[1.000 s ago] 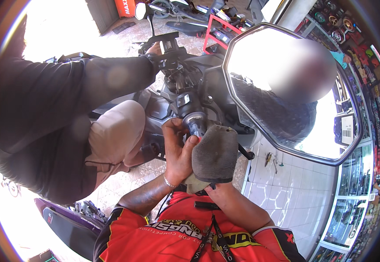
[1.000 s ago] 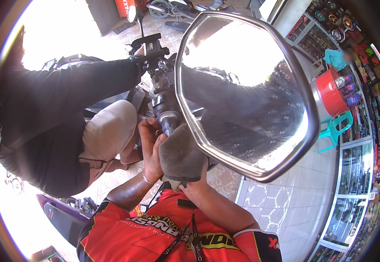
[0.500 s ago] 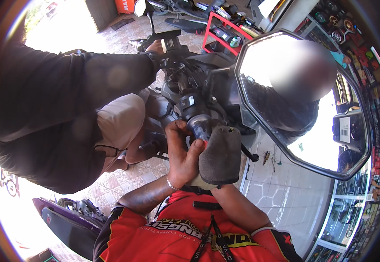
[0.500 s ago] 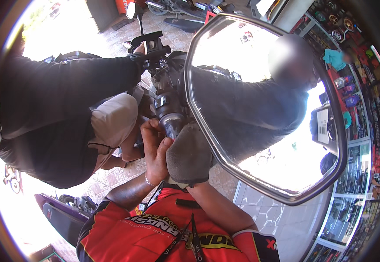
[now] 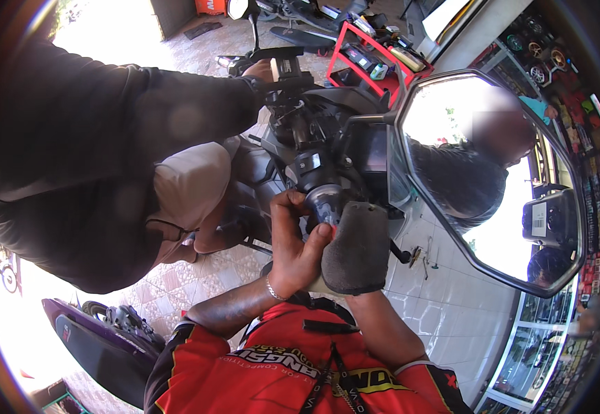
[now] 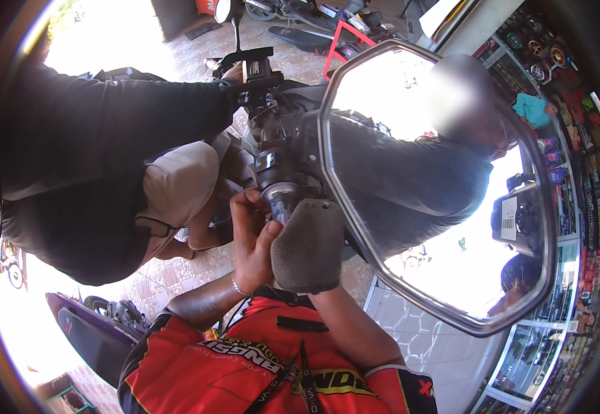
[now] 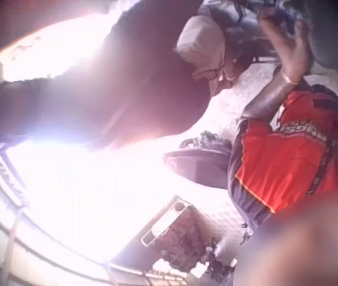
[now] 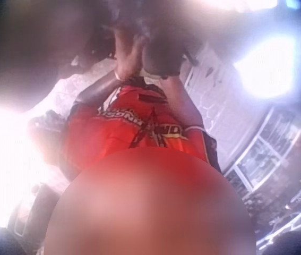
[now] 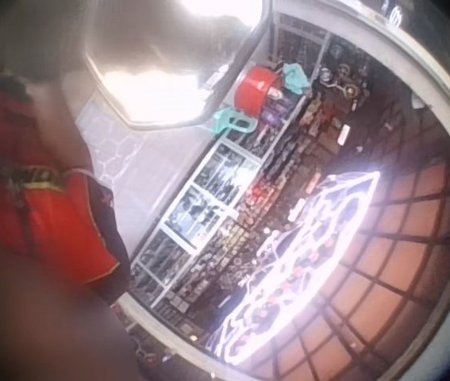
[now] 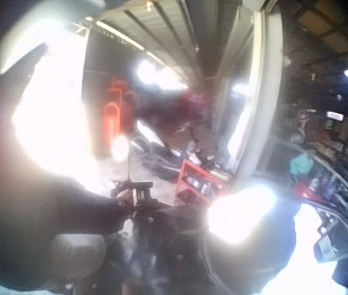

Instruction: The person removes a motorcycle side mirror using a screwdriver, then wipes the exposed handlebar stem with a rag. The person works on a black motorcycle in a workshop with another person nearby.

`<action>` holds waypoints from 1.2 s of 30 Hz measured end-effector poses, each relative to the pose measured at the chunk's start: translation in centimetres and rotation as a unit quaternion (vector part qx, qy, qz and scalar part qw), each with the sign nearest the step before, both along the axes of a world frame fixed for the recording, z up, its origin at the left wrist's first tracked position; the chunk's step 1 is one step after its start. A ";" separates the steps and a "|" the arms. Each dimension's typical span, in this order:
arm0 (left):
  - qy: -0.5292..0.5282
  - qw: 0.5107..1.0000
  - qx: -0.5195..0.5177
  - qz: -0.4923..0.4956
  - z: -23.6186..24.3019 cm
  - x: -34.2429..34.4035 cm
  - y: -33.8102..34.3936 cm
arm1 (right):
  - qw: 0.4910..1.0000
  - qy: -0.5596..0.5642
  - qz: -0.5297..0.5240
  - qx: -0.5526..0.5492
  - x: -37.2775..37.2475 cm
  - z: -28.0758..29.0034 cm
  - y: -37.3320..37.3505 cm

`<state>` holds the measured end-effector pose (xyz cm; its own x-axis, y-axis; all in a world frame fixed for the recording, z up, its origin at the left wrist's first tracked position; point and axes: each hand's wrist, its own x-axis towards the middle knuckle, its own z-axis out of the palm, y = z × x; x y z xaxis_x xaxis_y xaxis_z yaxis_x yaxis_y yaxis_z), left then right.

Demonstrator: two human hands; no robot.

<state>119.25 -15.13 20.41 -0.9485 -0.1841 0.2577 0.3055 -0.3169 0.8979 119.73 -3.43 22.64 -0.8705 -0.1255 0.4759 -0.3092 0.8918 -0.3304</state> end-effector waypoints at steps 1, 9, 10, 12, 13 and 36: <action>-0.002 1.000 -0.003 0.010 0.0 0.0 0.0 | 1.000 0.004 0.002 0.007 0.3 1.4 -0.3; -0.008 1.000 0.015 0.002 0.4 1.0 0.3 | 0.986 -0.030 0.156 -0.052 1.4 4.0 3.4; -0.011 1.000 0.021 0.001 0.4 1.1 0.3 | 0.977 -0.077 0.189 -0.069 0.7 3.8 4.1; -0.013 1.000 0.026 -0.006 0.5 1.1 0.1 | 0.949 -0.168 0.246 -0.104 -0.7 4.0 5.1; -0.015 1.000 0.022 -0.006 0.4 1.1 0.1 | 0.930 -0.213 0.274 -0.120 -1.3 4.4 5.3; -0.032 0.994 -0.062 0.079 -2.1 -0.4 0.4 | 0.936 -0.084 0.304 -0.157 -4.5 6.9 -0.8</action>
